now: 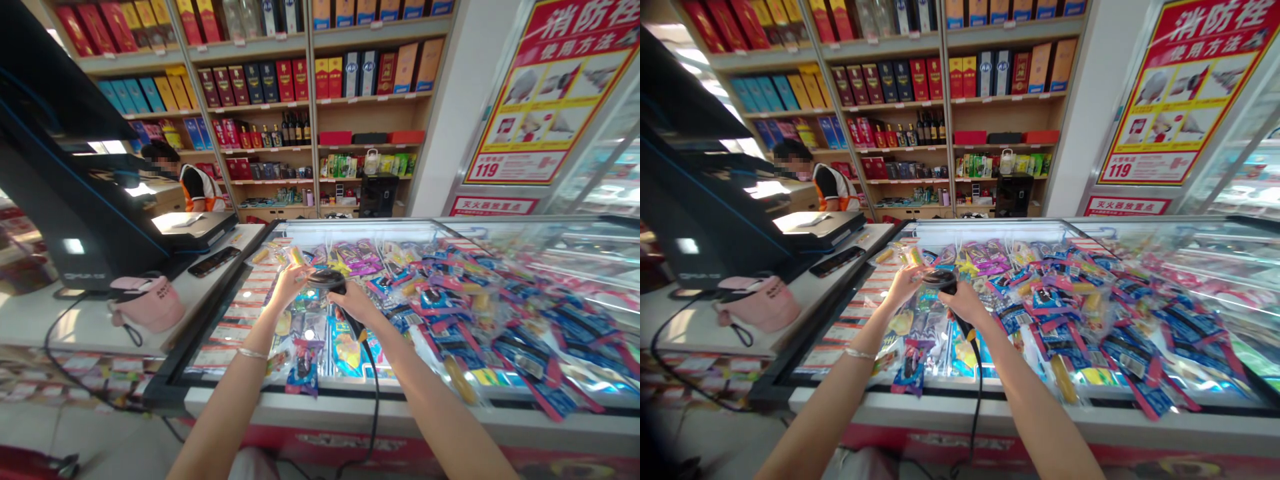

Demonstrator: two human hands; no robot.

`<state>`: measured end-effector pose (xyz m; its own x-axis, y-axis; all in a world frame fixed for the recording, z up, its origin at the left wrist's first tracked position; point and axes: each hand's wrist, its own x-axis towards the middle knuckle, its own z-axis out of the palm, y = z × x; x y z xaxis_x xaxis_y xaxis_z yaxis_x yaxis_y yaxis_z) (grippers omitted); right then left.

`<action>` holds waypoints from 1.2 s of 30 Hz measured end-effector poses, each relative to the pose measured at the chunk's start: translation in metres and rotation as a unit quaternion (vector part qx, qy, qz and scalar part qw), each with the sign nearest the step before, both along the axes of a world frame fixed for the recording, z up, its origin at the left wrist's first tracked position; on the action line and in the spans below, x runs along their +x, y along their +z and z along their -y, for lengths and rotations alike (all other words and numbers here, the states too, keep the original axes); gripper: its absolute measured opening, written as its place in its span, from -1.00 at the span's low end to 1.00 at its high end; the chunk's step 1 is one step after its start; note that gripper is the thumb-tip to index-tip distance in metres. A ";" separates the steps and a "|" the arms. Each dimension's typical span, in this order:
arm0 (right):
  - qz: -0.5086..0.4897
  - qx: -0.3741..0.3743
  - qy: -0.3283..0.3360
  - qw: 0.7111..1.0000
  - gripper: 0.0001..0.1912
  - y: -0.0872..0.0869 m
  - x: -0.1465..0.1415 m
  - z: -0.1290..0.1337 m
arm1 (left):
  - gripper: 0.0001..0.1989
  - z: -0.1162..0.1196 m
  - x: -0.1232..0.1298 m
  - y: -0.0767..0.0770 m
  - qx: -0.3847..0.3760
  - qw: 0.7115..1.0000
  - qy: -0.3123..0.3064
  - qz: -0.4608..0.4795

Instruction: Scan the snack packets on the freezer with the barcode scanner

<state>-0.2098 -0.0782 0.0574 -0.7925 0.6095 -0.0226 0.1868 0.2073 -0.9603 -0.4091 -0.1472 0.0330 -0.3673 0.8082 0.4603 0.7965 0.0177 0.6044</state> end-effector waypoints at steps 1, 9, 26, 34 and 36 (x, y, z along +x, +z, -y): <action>0.002 0.002 -0.001 1.000 -0.82 0.000 0.000 0.000 | -0.69 0.000 0.001 0.001 0.004 1.000 -0.005 0.001; 0.006 0.009 -0.009 1.000 -0.83 0.000 -0.002 0.000 | -0.68 0.002 0.003 0.003 0.020 1.000 -0.013 0.005; -0.131 -0.132 -0.004 0.983 -0.93 0.019 0.006 0.006 | -0.67 0.000 -0.014 0.016 0.027 0.997 -0.002 -0.078; -0.266 -0.124 -0.044 0.955 -0.84 0.064 0.116 -0.015 | -0.67 -0.019 0.053 0.109 0.075 0.990 -0.029 -0.118; -0.285 -0.125 -0.086 0.946 -0.81 0.066 0.151 -0.024 | -0.69 -0.037 0.099 0.120 0.083 0.986 -0.084 -0.120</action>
